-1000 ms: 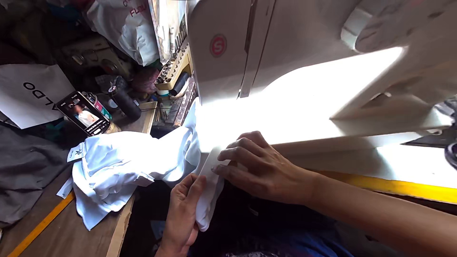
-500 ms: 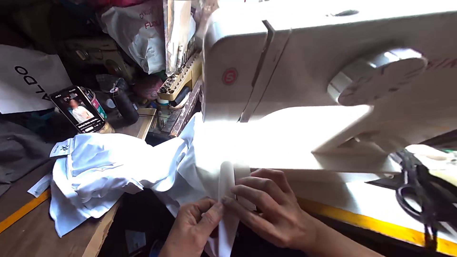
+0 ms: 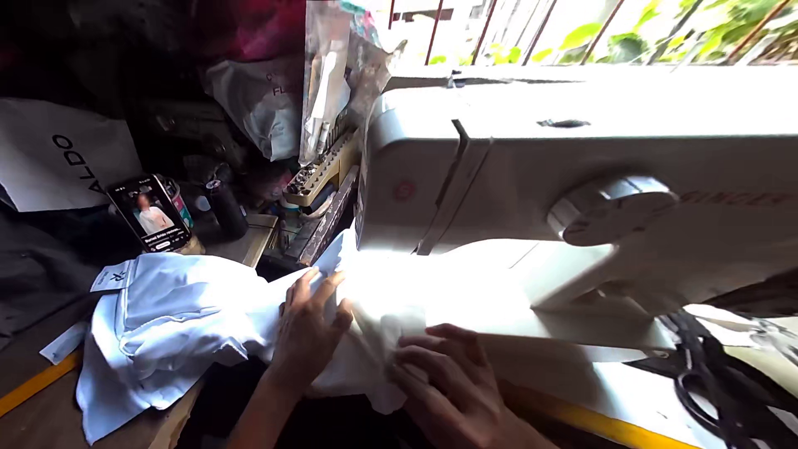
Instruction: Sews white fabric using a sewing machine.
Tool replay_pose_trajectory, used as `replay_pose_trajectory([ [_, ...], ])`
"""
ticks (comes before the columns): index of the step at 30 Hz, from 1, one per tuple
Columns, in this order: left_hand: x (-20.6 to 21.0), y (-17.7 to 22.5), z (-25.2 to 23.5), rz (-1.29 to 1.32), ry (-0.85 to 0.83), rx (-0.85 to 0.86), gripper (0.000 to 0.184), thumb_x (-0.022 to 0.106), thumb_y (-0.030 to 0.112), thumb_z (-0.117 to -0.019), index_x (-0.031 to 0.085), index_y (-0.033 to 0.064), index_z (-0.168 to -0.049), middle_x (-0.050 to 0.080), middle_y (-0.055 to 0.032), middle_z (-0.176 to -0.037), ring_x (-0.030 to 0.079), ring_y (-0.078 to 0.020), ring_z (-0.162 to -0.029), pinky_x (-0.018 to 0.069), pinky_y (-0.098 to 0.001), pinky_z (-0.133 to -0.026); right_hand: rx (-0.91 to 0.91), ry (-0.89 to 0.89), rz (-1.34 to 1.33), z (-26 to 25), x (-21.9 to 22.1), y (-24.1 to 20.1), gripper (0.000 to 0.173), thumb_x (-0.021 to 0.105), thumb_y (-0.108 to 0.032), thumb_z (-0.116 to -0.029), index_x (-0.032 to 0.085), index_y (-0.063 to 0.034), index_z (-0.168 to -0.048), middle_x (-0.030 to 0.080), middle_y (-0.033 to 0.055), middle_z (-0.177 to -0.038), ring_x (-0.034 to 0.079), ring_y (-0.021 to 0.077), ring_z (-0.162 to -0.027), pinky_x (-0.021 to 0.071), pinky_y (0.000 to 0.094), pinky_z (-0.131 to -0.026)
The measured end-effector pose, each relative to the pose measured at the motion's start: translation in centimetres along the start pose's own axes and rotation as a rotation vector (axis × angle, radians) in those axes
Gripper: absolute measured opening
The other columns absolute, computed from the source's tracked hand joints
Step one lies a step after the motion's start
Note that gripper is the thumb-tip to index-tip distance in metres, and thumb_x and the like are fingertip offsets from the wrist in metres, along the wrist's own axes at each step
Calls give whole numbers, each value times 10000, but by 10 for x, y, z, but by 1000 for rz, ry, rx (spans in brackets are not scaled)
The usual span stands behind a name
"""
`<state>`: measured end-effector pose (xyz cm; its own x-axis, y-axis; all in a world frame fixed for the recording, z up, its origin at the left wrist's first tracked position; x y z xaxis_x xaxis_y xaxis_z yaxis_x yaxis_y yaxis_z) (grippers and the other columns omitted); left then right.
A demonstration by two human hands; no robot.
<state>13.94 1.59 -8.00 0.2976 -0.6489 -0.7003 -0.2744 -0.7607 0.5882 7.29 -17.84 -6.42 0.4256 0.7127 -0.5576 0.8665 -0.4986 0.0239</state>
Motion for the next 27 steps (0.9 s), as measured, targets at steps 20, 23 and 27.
replay_pose_trajectory([
  [20,3,45,-2,71,-40,576,306,573,383,-1013,800,183,-1056,742,23,-1146,643,-118,-1182,465,-349,-1060,20,14,27,-3,-19,-10,101,545,-195,-1019,636,-186,-1061,616,29,-1005,571,179,-945,392,360,-980],
  [23,-29,50,34,190,239,528,268,520,271,-1052,750,136,-1073,748,-11,-1121,670,-109,-1133,515,-327,-1025,30,54,35,-6,-20,-6,114,542,-216,-1016,637,-195,-1077,618,19,-1011,568,172,-955,386,349,-1001],
  [27,-7,58,118,115,357,331,629,619,629,-894,498,214,-1349,573,-17,-1326,490,-99,-1334,348,-309,-1150,81,68,21,-1,-12,3,96,567,-230,-1005,648,-199,-1046,633,-3,-953,564,166,-936,375,327,-995],
])
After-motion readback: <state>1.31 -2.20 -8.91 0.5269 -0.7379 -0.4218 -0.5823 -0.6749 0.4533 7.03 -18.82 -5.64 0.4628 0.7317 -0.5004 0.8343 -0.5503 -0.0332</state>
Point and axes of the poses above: each hand's wrist, its own z-axis away from the middle knuckle, its own x-axis out of the palm, y = z × x, the point moved 5 cm from there along -z, towards the middle knuckle
